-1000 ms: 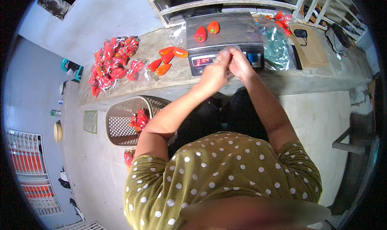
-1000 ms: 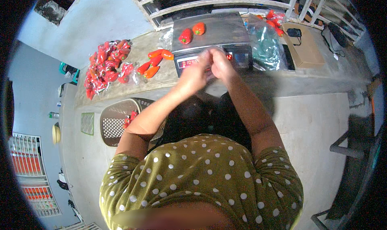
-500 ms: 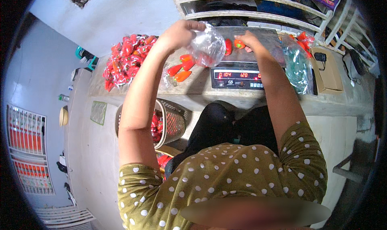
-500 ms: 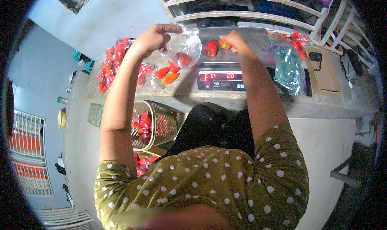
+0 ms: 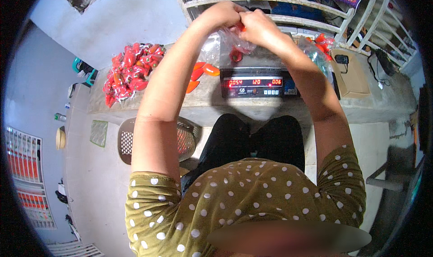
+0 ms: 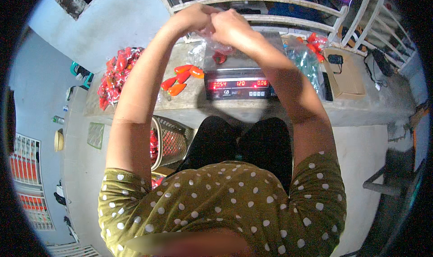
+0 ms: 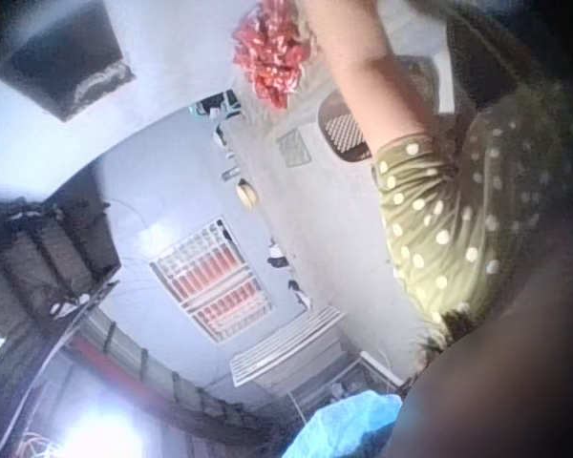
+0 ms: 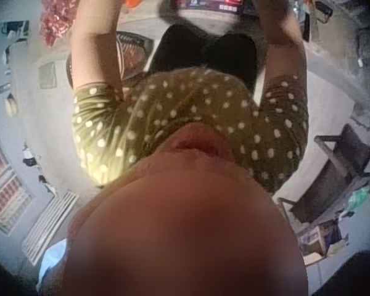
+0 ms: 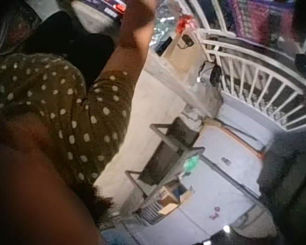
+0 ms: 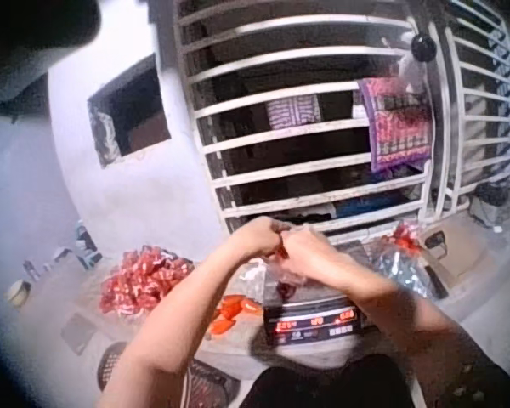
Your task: The person weighs red bell peppers on a digital scale, places them into clear plastic bags, and ties the bags shut. The person repeats this process for multiple peppers, moving the finished bags to a pile on the counter.
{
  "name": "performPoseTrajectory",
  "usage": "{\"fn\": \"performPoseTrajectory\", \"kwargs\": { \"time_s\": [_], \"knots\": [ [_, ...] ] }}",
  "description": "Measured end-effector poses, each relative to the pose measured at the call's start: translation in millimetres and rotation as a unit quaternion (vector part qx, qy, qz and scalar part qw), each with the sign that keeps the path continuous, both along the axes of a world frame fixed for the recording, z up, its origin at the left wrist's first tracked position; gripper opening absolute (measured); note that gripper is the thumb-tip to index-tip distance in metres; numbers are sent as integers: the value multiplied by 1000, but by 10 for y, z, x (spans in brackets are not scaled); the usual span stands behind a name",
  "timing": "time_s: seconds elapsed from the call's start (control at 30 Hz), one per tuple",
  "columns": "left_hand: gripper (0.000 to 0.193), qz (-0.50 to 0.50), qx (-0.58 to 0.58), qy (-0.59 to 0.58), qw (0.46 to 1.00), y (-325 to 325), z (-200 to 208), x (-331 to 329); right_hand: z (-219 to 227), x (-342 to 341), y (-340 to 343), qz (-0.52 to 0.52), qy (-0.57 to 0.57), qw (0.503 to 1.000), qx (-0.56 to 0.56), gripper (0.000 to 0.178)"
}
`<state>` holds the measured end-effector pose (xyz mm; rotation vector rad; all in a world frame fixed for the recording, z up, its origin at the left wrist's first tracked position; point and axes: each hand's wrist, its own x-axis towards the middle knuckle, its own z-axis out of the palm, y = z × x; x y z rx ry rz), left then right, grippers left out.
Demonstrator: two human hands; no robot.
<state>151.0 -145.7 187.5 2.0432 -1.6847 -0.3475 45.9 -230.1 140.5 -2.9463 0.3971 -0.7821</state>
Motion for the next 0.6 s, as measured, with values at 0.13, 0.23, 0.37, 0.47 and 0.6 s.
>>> {"fn": "performPoseTrajectory", "kwargs": {
  "time_s": [0.13, 0.23, 0.37, 0.47, 0.6],
  "knots": [
    [39, 32, -35, 177, 983, -60, -45, 14, -91, 85, 79, 127, -199, 971, 33, 28],
    [39, 26, -59, 261, 963, 71, -140, 223, -84, 110, 187, 188, -91, 976, 59, 26],
    [43, 65, -68, 335, 938, 350, -44, 365, -134, 282, -88, 259, -68, 933, 239, 31],
    [42, 83, -95, 380, 916, 579, 14, 535, -321, 363, -490, 199, -227, 831, 468, 37],
    [39, 120, -142, 379, 907, 707, -1, 732, -1216, 677, -297, 27, 230, 949, 215, 86]
  ]
}}
